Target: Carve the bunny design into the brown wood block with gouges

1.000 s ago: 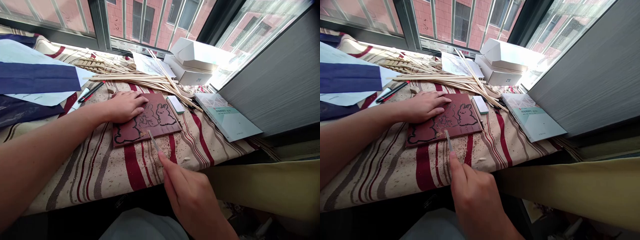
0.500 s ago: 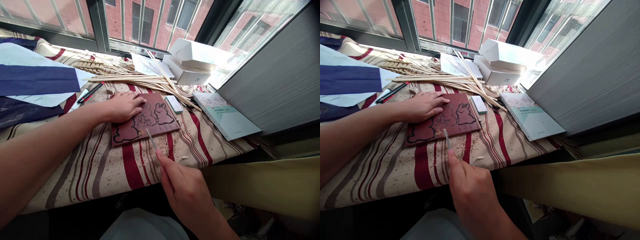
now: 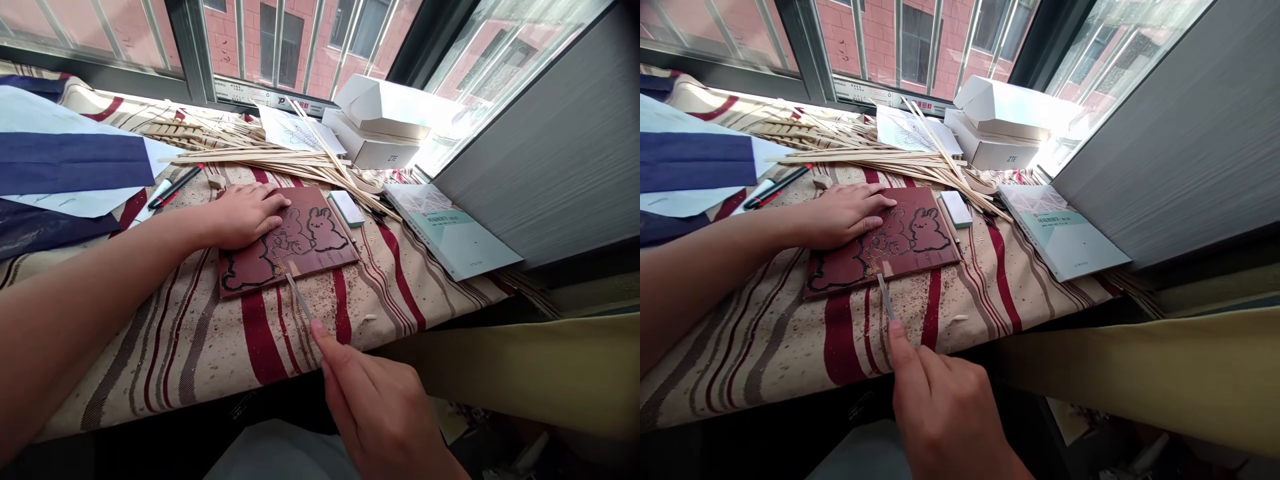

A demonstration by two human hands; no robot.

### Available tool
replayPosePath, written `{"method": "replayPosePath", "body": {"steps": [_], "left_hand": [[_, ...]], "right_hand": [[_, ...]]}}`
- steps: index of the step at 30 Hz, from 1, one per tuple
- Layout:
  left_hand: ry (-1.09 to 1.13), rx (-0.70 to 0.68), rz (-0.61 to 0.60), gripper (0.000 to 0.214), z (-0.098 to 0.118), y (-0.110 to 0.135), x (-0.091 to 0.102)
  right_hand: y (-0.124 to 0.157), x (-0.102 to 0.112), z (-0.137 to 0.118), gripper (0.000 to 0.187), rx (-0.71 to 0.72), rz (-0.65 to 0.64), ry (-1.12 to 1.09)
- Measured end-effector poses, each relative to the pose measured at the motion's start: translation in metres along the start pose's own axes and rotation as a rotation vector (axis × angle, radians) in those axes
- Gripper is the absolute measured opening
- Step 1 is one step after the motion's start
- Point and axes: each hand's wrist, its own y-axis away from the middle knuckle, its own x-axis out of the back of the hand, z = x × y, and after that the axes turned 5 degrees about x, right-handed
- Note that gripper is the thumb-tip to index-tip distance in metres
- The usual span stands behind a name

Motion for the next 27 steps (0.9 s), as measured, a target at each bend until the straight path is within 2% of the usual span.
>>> {"method": "replayPosePath", "body": {"steps": [4,11,17,27], "left_hand": [[-0.015,0.017,-0.006,0.065,0.000,0.001,0.001],[-0.017,-0.011,0.013,0.066,-0.004,-0.001,-0.002],[0.007,-0.018,0.007,0.067,-0.004,-0.002,-0.002],[0.002,-0.010,0.014,0.067,-0.004,-0.002,-0.002]], "right_hand": [[-0.003,-0.006,0.002,0.033,-0.013,0.042,0.058],[-0.002,-0.003,0.008,0.033,-0.016,0.036,0.075],[-0.003,0.004,0.007,0.037,-0.020,-0.035,0.045],[-0.005,0.001,0.005,0.035,-0.036,0.012,0.068]]}}
